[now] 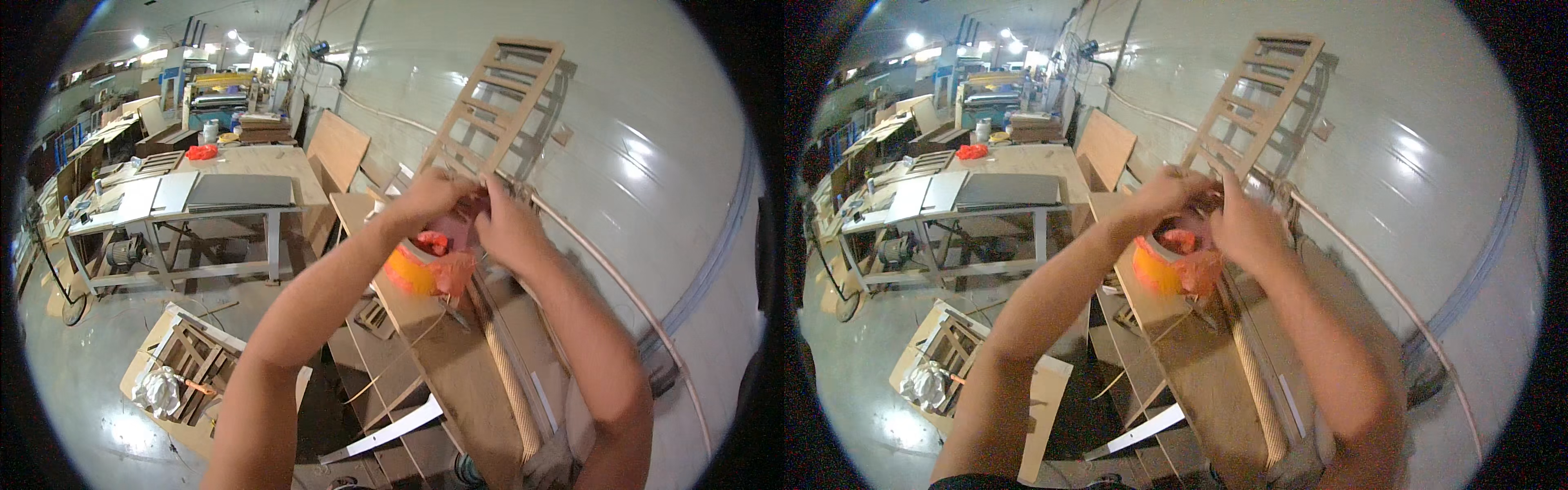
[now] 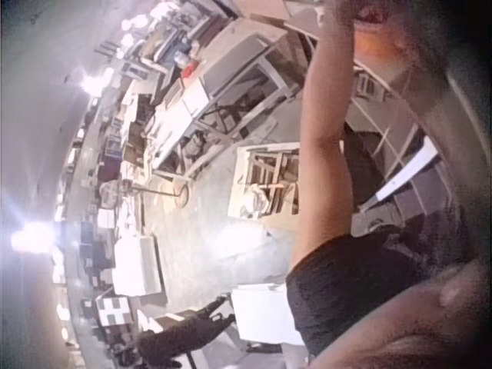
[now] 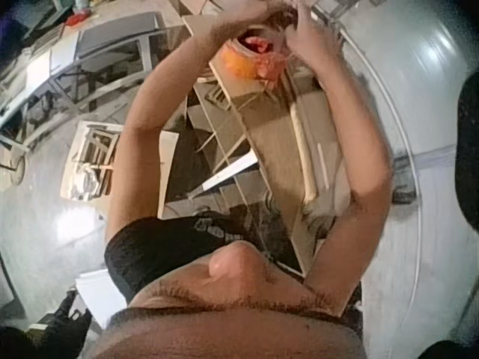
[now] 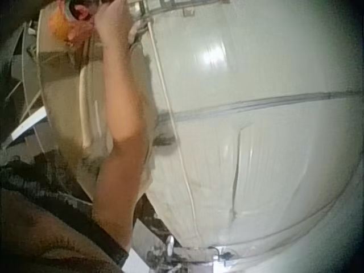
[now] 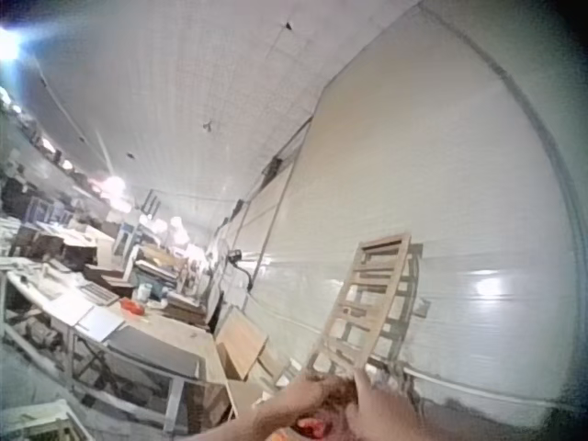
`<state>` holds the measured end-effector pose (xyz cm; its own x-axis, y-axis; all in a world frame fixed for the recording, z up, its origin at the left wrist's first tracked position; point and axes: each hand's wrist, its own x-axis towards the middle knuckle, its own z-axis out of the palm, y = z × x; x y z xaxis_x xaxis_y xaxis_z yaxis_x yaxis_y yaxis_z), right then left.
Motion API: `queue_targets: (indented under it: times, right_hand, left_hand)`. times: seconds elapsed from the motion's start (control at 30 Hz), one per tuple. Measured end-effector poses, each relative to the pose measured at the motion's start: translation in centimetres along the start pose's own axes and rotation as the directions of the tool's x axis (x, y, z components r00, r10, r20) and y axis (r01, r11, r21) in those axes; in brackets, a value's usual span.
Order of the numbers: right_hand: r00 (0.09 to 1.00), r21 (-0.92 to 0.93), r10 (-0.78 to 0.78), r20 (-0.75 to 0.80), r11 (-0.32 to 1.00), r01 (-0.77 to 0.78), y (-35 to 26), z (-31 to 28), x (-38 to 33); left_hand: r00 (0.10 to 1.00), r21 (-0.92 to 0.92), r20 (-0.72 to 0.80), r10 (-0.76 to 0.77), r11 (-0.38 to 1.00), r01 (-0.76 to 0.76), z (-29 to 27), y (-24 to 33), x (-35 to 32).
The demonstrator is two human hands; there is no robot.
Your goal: The person sands the edges of stacked white panels using a sanding block. The person repeatedly lifts and repositions the stack to access different edges, then continues sanding the edges with consistent strokes.
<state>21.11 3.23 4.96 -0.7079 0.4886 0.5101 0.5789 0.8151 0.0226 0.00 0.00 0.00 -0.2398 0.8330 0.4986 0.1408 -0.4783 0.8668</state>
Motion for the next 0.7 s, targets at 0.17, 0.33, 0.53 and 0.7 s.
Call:
queue_targets:
  times: [0.17,0.33,0.53,0.7]
  right_hand:
    - [0.992,-0.109,-0.023,-0.126,0.994,0.010,2.0,-1.0,-0.4]
    - [0.989,0.170,0.036,-0.143,0.985,-0.012,4.5,0.6,0.1]
    - [0.975,0.339,0.090,-0.201,0.941,-0.017,9.4,3.1,1.5]
    - [0.976,0.470,0.165,0.142,0.857,-0.213,11.8,1.7,-1.6]
  left_hand:
    - [0.913,0.394,-0.099,0.396,0.858,-0.329,-0.9,-3.6,0.8]
    - [0.865,0.271,0.091,0.493,0.824,-0.498,-0.9,-8.5,2.7]
    - [0.956,0.288,0.049,0.288,0.913,-0.290,0.4,-11.4,3.9]
    - [0.981,0.116,-0.055,0.186,0.977,-0.178,1.7,-13.2,3.9]
